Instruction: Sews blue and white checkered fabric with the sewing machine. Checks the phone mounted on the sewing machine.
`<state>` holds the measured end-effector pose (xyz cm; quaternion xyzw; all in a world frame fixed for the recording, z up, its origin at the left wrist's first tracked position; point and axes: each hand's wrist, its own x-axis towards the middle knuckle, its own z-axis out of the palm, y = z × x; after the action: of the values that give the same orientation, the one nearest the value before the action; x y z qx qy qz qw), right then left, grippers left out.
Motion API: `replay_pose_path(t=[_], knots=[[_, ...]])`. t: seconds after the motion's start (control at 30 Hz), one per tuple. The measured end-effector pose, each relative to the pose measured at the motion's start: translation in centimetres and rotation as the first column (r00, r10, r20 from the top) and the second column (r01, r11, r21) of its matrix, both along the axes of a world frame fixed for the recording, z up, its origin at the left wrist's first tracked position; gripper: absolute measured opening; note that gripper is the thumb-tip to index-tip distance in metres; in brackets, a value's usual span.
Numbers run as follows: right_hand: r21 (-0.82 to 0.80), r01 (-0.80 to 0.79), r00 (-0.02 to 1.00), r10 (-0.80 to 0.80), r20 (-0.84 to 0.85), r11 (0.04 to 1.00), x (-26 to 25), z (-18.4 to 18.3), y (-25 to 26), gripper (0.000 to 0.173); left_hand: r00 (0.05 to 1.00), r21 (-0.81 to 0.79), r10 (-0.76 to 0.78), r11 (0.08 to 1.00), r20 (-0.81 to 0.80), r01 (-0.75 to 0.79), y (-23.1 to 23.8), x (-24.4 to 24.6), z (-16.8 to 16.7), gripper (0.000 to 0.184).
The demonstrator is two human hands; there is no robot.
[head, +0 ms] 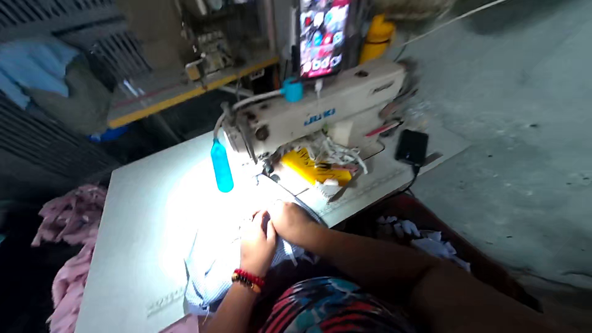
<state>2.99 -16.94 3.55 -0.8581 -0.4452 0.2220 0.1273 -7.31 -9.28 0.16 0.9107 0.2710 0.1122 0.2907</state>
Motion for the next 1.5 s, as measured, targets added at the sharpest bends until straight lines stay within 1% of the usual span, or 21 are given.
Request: replay_pose_path(t=[0.1,0.2,0.27,0.33,0.4,0.47,0.53,0.6,0.67,0.9,0.97,1.03,1.1,1.13,1.17,1.2,1.23,1.3,1.37,1.43,1.5], knots=[[-0.023,0.086,0.988,-0.088,-0.123,0.996,0.1,1.2,-0.3,0.033,0.998,-0.059,0.011,0.998,-0.064,-0.015,-0.5,-0.4,0.6,0.039],[-0.015,0.144,0.977,-0.144,-0.158,0.990,0.2,1.5,-1.1,0.033,0.995,0.011,-0.031,0.999,-0.098,0.032,-0.4,-0.4,0.6,0.042],[-0.011,0.104,0.986,-0.104,-0.131,0.995,0.5,2.1,-2.3,0.034,0.993,0.045,-0.033,0.998,-0.109,0.038,-0.6,-0.4,0.3,0.046],[0.034,0.085,0.996,-0.084,-0.029,0.996,1.6,4.3,-3.5,0.034,0.987,0.059,-0.033,0.997,-0.156,0.043,-0.8,-0.3,0.4,0.053],[0.176,0.126,0.983,-0.147,0.111,0.976,3.5,6.9,-4.8,0.038,0.983,0.069,-0.028,0.997,-0.180,0.041,-1.0,-0.2,0.4,0.058],[0.453,0.138,0.885,-0.315,0.343,0.881,6.5,8.5,-5.6,0.042,0.979,0.082,-0.011,0.996,-0.205,0.029,-1.2,-0.1,0.5,0.063],[0.599,0.145,0.738,-0.489,0.465,0.788,9.8,10.9,-5.9,0.051,0.971,0.103,0.016,0.995,-0.239,0.009,-1.3,0.2,0.5,0.067],[0.579,0.228,0.690,-0.550,0.472,0.783,12.1,13.5,-6.2,0.061,0.961,0.107,0.042,0.994,-0.274,-0.013,-1.4,0.7,0.6,0.065],[0.551,0.272,0.667,-0.567,0.483,0.789,13.7,14.8,-6.2,0.067,0.958,0.134,0.060,0.991,-0.281,-0.023,-1.6,1.2,0.6,0.064],[0.454,0.307,0.689,-0.525,0.500,0.836,15.1,16.5,-6.2,0.068,0.963,0.188,0.073,0.982,-0.260,-0.024,-1.8,1.9,0.4,0.058],[0.520,0.263,0.692,-0.535,0.485,0.812,14.2,15.9,-6.7,0.068,0.963,0.194,0.066,0.981,-0.260,-0.015,-2.0,2.0,0.8,0.053],[0.585,0.195,0.750,-0.504,0.428,0.787,11.8,14.1,-7.2,0.063,0.964,0.163,0.060,0.986,-0.259,-0.017,-2.0,2.2,1.4,0.045],[0.545,0.145,0.908,-0.330,0.258,0.826,7.4,10.5,-7.8,0.047,0.978,0.097,0.062,0.994,-0.201,-0.043,-1.7,2.1,1.4,0.035],[0.434,0.120,0.980,-0.175,0.089,0.893,5.2,8.8,-8.0,0.042,0.988,0.055,0.062,0.997,-0.145,-0.054,-1.5,1.9,1.1,0.033],[0.333,0.058,0.997,-0.038,-0.064,0.941,3.4,7.1,-7.9,0.041,0.995,0.015,0.065,0.998,-0.071,-0.064,-1.3,1.6,0.8,0.032],[0.266,-0.007,0.990,0.045,-0.135,0.964,2.0,5.6,-7.5,0.041,0.997,-0.026,0.076,0.997,0.011,-0.076,-1.2,1.2,0.6,0.030],[0.238,-0.042,0.987,0.077,-0.138,0.970,1.1,4.7,-7.2,0.040,0.992,-0.056,0.093,0.995,0.085,-0.088,-1.2,0.9,0.4,0.028],[0.271,-0.005,0.999,0.016,-0.040,0.962,0.7,5.1,-6.7,0.038,0.982,-0.072,0.106,0.993,0.154,-0.095,-1.2,0.3,0.0,0.026],[0.473,0.060,0.977,-0.149,0.153,0.879,2.4,6.5,-6.3,0.037,0.985,-0.075,0.092,0.994,0.147,-0.081,-1.0,-0.1,-0.1,0.025],[0.659,0.019,0.851,-0.358,0.384,0.752,6.0,8.1,-5.8,0.043,0.988,-0.058,0.081,0.996,0.129,-0.074,-0.9,-0.2,-0.2,0.024],[0.705,0.002,0.706,-0.500,0.501,0.710,10.1,10.7,-5.3,0.054,0.994,-0.038,0.067,0.997,0.091,-0.064,-0.9,-0.1,-0.1,0.025]])
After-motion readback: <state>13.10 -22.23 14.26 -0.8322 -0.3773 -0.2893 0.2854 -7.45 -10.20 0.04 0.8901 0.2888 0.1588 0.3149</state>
